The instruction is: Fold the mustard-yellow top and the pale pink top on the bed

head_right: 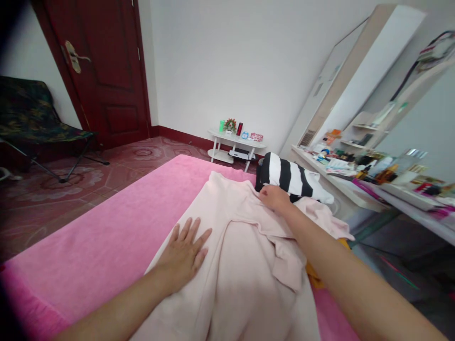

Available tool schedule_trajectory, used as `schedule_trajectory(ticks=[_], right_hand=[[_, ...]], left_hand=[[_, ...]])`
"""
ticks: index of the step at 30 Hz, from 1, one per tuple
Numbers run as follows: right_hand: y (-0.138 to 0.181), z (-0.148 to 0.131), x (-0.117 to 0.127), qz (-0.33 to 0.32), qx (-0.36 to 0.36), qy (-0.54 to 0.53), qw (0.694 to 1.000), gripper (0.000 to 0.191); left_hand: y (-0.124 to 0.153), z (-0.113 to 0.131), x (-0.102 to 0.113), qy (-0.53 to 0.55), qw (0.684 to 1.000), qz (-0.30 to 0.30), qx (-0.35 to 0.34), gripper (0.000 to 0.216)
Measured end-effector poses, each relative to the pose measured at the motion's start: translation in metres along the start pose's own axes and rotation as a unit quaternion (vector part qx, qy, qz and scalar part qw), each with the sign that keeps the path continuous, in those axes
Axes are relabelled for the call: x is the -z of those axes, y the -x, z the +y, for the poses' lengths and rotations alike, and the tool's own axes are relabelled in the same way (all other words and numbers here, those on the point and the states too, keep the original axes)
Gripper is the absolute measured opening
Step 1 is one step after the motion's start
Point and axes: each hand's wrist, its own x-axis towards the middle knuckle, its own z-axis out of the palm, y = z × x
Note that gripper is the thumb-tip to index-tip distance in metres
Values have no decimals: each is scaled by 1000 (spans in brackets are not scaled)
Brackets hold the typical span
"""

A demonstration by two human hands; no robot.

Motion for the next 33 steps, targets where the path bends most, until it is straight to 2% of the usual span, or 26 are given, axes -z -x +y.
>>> schedule_trajectory(ticks=[4, 6, 8, 10, 12, 14, 16, 18, 20, 21, 23, 25, 26, 27, 28, 29, 31, 33], right_hand=[[53, 56, 22, 37, -94, 44, 994, 23], [73, 81, 23, 36, -141, 35, 989, 22], [89, 97, 19, 14, -165, -5, 986, 29], [103, 103, 13, -38, -177, -71, 981, 40], [118, 99, 5, -129, -165, -167, 963, 41], [132, 90, -5, -219, -125, -260, 932, 32], [142, 83, -11, -240, -96, -280, 925, 21], [146, 79, -10, -175, -100, -224, 953, 10], [146, 79, 3, -57, -118, -134, 982, 4], [145, 80, 13, 13, -127, -91, 988, 4], [144, 76, 38, 157, -131, -28, 979, 8], [147, 64, 60, 270, -90, -4, 959, 15], [151, 54, 67, 297, -42, 2, 954, 17], [157, 42, 71, 294, 22, 6, 955, 19], [165, 27, 72, 261, 100, 10, 960, 21], [175, 12, 69, 199, 186, 14, 962, 21], [196, -16, 57, 41, 331, 22, 943, 22], [214, -35, 42, -62, 378, 8, 924, 22]], left_hand=[[1, 3, 0, -20, 1000, 2, 3, 51], [2, 4, 0, -30, 1000, 8, 5, 51], [2, 5, 1, -34, 999, 11, 4, 51], [3, 5, 1, -35, 999, 11, 1, 51], [4, 5, 2, -38, 999, 11, 0, 51], [5, 5, 3, -40, 999, 9, -1, 51], [6, 6, 5, -40, 999, 9, 0, 51], [6, 6, 5, -39, 999, 10, 1, 51], [6, 6, 4, -38, 999, 12, 1, 51], [6, 5, 4, -37, 999, 12, 0, 51], [6, 4, 3, -35, 999, 14, -1, 51], [6, 4, 2, -33, 999, 18, -3, 51], [6, 3, 2, -31, 999, 19, -4, 51], [7, 3, 3, -30, 999, 19, -5, 50], [7, 3, 3, -29, 999, 19, -6, 50], [7, 3, 3, -27, 999, 17, -6, 50], [7, 3, 3, -24, 1000, 14, -5, 50], [7, 2, 3, -22, 1000, 14, -4, 50]])
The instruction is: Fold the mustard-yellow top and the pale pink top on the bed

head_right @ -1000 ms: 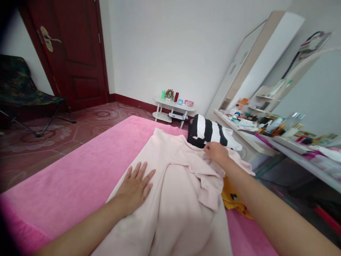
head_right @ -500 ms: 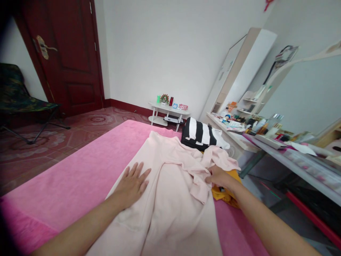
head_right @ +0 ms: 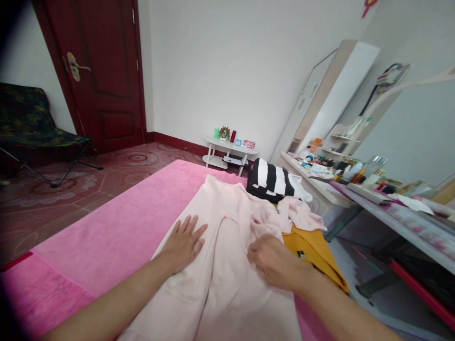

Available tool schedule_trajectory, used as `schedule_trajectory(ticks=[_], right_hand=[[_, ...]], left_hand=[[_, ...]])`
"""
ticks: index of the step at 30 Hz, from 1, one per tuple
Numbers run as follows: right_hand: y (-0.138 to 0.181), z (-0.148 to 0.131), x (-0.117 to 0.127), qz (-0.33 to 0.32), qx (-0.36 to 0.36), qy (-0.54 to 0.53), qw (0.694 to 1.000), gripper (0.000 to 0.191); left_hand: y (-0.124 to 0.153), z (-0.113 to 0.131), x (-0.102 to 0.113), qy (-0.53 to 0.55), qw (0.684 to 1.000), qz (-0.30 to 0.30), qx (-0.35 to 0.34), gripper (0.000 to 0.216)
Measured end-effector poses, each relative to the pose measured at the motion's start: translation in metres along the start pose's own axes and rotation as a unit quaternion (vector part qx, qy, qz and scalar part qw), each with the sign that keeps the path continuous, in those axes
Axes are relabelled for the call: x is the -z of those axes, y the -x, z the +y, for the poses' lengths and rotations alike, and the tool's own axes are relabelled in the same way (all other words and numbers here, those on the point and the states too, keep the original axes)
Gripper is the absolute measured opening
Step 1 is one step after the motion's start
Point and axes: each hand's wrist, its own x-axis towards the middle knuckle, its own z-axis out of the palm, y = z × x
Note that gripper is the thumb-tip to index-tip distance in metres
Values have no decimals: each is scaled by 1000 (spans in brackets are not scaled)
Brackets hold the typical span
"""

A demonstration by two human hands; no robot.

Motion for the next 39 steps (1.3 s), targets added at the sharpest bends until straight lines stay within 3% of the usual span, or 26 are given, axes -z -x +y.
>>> schedule_trajectory(ticks=[2, 6, 9, 12, 17, 21, 26, 29, 33, 35, 37, 39], right_hand=[[0, -8, -13, 25, -51, -32, 998, 22], [-1, 13, -33, 192, -227, -39, 954, 29], [-8, 25, -52, 167, -277, -74, 943, 58], [-17, 26, -68, 144, -288, -83, 943, 71], [-33, 50, -77, 186, -390, -102, 896, 60], [-43, 82, -82, 186, -492, -212, 823, 49], [-49, 87, -88, 198, -493, -323, 783, 22], [-57, 81, -69, 258, -468, -375, 757, 26], [-81, 71, -10, 387, -390, -445, 707, 25], [-97, 61, 23, 398, -343, -450, 722, 24], [-113, 46, 50, 379, -284, -452, 756, 22], [-129, 26, 66, 333, -216, -462, 793, 20]], left_hand=[[-1, -1, -1, 0, 1000, 1, 1, 51], [0, -1, -3, 2, 1000, 10, -1, 51], [0, -2, -3, 3, 1000, 16, -3, 50], [0, -2, -4, 4, 1000, 15, -5, 51], [0, -2, -3, 1, 1000, 14, -3, 51], [0, -1, -1, 6, 1000, 11, -2, 51], [0, -1, -1, 16, 1000, 16, -1, 51], [0, -2, -4, 24, 999, 22, 0, 51], [0, -3, -5, 56, 998, 34, -2, 51], [-1, -5, -3, 99, 994, 45, 4, 51], [-4, -8, -1, 181, 980, 74, 19, 52], [-8, -13, 1, 308, 941, 126, 57, 52]])
